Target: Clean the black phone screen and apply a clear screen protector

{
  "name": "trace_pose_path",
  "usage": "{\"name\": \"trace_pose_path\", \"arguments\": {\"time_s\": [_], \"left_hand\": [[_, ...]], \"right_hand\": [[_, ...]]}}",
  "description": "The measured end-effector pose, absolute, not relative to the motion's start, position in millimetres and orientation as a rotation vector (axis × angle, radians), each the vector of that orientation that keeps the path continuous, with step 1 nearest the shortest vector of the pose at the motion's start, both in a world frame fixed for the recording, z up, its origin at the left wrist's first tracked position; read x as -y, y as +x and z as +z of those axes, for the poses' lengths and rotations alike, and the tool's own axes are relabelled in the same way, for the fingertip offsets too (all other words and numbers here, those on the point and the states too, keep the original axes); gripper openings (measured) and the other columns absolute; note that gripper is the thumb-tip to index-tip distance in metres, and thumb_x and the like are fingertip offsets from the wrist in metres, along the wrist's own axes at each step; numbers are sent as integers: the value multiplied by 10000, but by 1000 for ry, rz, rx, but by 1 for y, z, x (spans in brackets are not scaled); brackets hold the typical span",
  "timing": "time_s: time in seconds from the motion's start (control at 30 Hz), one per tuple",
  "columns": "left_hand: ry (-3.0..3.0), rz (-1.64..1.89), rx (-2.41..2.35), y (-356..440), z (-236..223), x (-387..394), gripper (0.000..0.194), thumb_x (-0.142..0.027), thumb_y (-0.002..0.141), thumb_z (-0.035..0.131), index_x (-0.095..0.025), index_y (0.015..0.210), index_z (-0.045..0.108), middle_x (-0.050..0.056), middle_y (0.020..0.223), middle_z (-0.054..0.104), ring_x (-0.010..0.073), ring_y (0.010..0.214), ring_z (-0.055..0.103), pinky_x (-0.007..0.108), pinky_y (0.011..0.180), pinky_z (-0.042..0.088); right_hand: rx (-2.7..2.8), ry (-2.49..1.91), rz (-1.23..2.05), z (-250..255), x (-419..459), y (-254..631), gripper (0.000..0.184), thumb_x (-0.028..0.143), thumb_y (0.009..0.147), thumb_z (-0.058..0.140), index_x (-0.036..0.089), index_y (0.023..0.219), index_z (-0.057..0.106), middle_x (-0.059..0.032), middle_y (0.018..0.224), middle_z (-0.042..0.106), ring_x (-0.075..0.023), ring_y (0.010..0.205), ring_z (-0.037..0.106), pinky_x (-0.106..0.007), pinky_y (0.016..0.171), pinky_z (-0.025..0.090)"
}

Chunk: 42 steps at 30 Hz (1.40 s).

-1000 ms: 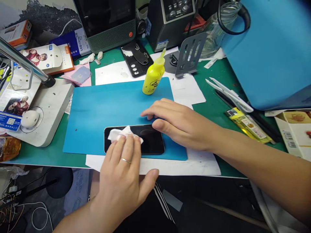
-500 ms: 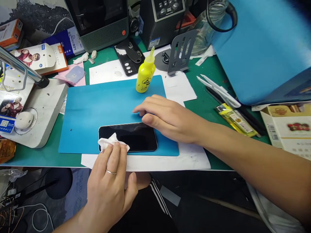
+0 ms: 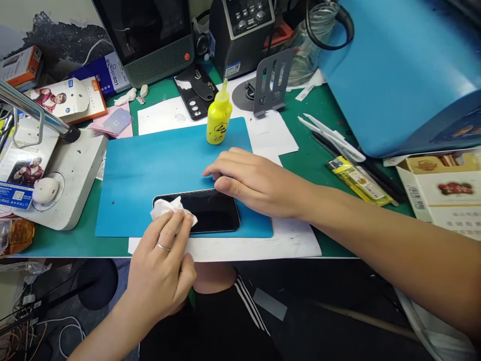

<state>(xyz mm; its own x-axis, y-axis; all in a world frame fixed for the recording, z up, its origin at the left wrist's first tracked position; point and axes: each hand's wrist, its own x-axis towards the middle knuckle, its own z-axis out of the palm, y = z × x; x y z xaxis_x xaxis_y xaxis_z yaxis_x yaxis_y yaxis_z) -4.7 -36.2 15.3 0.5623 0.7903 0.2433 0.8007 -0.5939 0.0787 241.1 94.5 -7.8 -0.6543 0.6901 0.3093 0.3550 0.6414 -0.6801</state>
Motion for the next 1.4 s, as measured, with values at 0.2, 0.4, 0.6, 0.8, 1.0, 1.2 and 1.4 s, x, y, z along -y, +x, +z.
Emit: {"name": "trace_pose_path", "arguments": {"time_s": [0.2,0.4,0.6,0.8,1.0,1.2,1.4], "left_hand": [[-2907,-390,1226,-6,16,28,530,-107,934,498,-41,1456,561,176,1458,616,331,1430,502,488,1229,440],[-2903,-389,1232,-8,17,37,567,-44,900,491,-12,1464,546,188,1444,594,330,1388,505,479,1223,418],[-2922,-381,1227,-22,21,27,543,-38,912,472,-51,1449,546,187,1403,584,336,1333,545,506,1151,480],[-3062,-367,1034,-23,23,13,574,-59,885,463,-100,1452,544,154,1360,643,321,1336,558,512,1116,517],[-3051,-319,1021,-37,25,-3,586,-71,877,462,-103,1455,555,183,1382,619,346,1328,573,529,1106,512],[-3075,-307,962,-36,24,5,582,-109,889,493,-132,1467,561,147,1341,676,308,1287,608,484,1113,483],[-3080,-270,933,-37,27,-2,565,-99,888,476,-115,1444,578,148,1332,680,314,1250,610,463,1070,481]], "right_hand": [[2291,-832,836,-5,-95,241,657,676,1064,285,180,1090,714,-114,1014,713,-271,1021,604,-437,917,473],[2267,-833,847,-6,-95,241,659,692,1057,277,201,1086,717,-115,1024,725,-276,1022,608,-447,924,473],[2279,-825,853,-4,-95,241,686,679,1064,272,161,1077,722,-114,984,696,-267,1002,596,-431,914,465],[2280,-837,863,-3,-95,242,667,682,1064,271,186,1057,717,-104,978,695,-262,991,588,-427,897,472],[2284,-834,865,-3,-96,242,670,688,1060,264,196,1045,718,-106,986,696,-264,991,591,-435,907,471],[2280,-853,874,-3,-96,242,676,699,1056,260,203,1056,719,-103,980,694,-268,993,588,-438,892,476],[2292,-857,866,-3,-96,241,698,695,1059,236,194,1067,723,-110,993,697,-270,990,592,-448,910,472]]}}
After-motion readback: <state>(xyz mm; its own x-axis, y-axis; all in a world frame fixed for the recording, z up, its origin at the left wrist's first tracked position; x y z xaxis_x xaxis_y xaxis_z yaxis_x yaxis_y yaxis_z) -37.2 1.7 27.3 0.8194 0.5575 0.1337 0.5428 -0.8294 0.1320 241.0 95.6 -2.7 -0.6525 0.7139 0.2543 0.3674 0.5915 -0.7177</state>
